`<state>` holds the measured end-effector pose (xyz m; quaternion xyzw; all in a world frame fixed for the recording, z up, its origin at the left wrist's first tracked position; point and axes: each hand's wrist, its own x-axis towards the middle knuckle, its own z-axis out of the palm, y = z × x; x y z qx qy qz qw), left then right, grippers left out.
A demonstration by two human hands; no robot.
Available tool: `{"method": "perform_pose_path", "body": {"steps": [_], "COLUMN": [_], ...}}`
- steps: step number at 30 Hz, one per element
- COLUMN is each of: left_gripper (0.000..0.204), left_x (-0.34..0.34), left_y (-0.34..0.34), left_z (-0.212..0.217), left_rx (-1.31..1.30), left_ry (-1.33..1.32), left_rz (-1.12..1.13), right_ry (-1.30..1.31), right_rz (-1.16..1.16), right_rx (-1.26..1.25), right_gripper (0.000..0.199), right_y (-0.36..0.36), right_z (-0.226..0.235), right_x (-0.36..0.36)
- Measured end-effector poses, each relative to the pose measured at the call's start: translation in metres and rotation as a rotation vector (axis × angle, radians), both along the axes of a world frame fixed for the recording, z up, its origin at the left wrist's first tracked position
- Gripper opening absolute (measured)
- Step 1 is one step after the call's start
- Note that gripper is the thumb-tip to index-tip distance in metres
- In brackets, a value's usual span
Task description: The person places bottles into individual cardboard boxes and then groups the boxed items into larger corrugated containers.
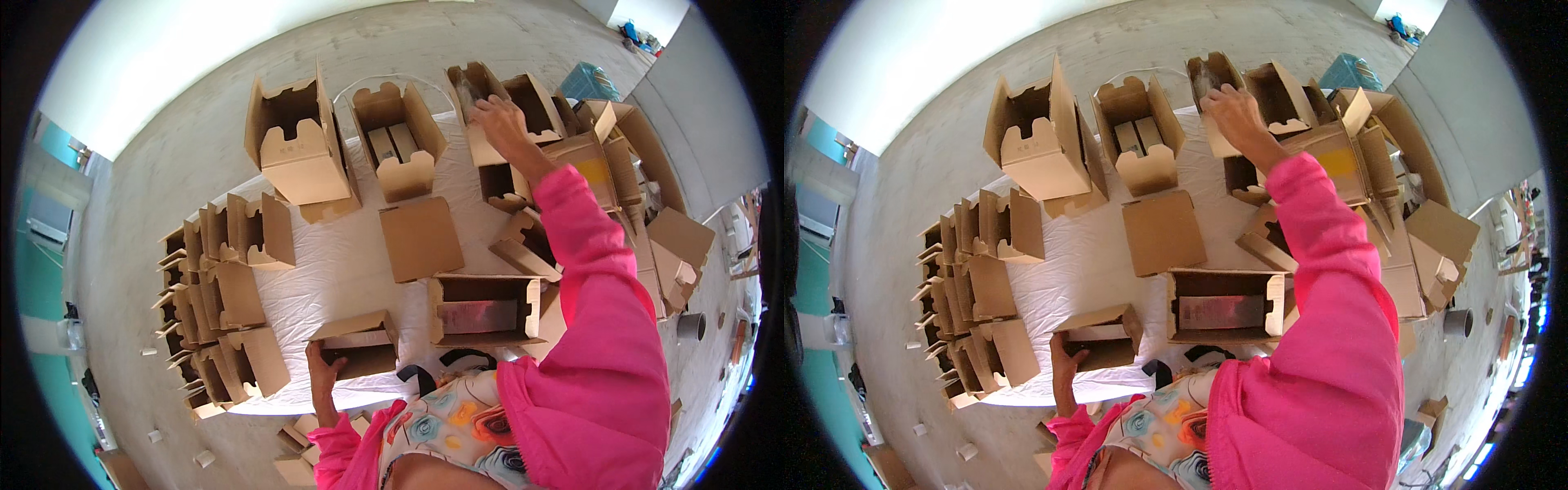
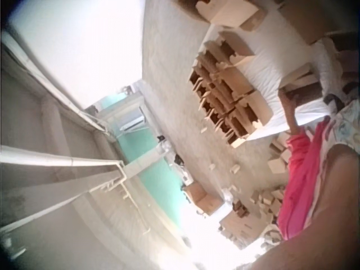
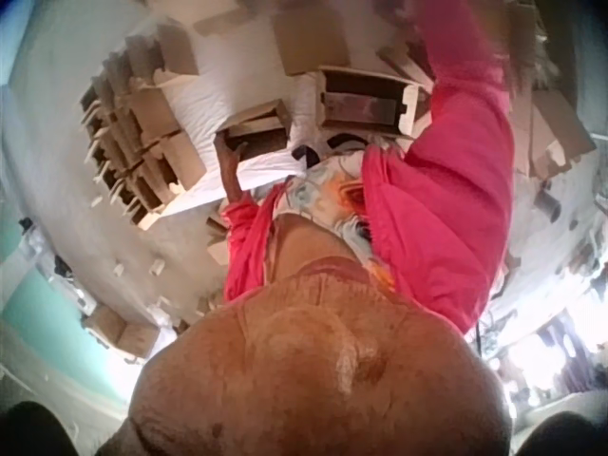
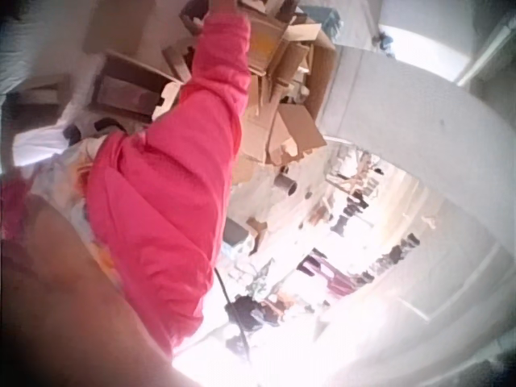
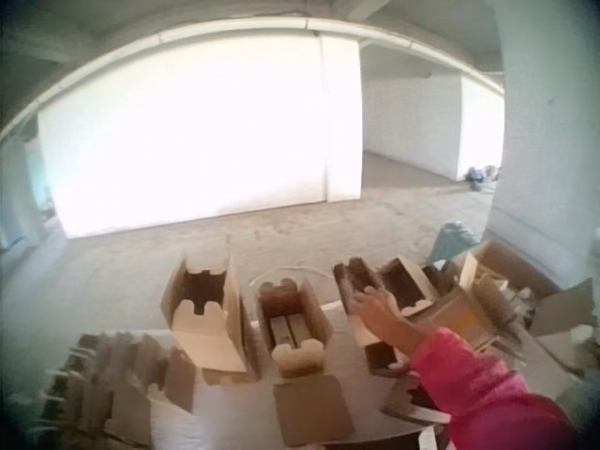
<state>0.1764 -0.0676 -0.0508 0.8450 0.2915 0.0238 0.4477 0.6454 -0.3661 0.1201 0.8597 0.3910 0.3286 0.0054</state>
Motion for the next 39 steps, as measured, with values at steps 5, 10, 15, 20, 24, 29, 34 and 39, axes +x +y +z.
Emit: {"method": "perform_pose_path", "body": {"steps": [5,10,15,20,24,29,34,39], "left_gripper": [0.072,0.072,0.070,0.069,0.067,0.068,0.070,0.072], "left_x": [-0.003,-0.011,-0.017,-0.021,-0.020,-0.021,-0.025,-0.021], "left_y": [0.004,0.009,0.004,0.000,-0.003,-0.001,0.004,-0.003], "left_z": [-0.004,-0.023,-0.018,-0.013,-0.014,-0.020,-0.029,-0.015], "left_rx": [0.014,-0.014,0.065,0.120,0.090,0.136,0.198,0.108], "left_ry": [0.022,-0.066,-0.080,-0.083,-0.102,-0.131,-0.126,-0.062], "left_rz": [-0.019,-0.014,-0.020,-0.015,-0.007,-0.021,-0.038,0.017], "right_ry": [0.047,0.103,0.093,0.612,0.980,1.088,1.099,1.158], "right_rz": [0.212,0.339,0.452,0.350,0.332,0.150,-0.153,-0.110], "right_rx": [0.125,0.141,0.096,-0.138,0.110,0.332,-0.010,-0.098], "right_gripper": [0.007,0.008,0.010,0.014,0.030,0.027,0.046,0.058], "right_y": [-0.033,-0.030,-0.010,-0.017,0.000,0.061,0.125,0.144], "right_z": [0.020,0.012,-0.005,-0.032,-0.051,-0.079,-0.107,-0.114], "right_x": [-0.104,-0.163,-0.183,-0.186,-0.169,-0.119,-0.107,-0.131]}}
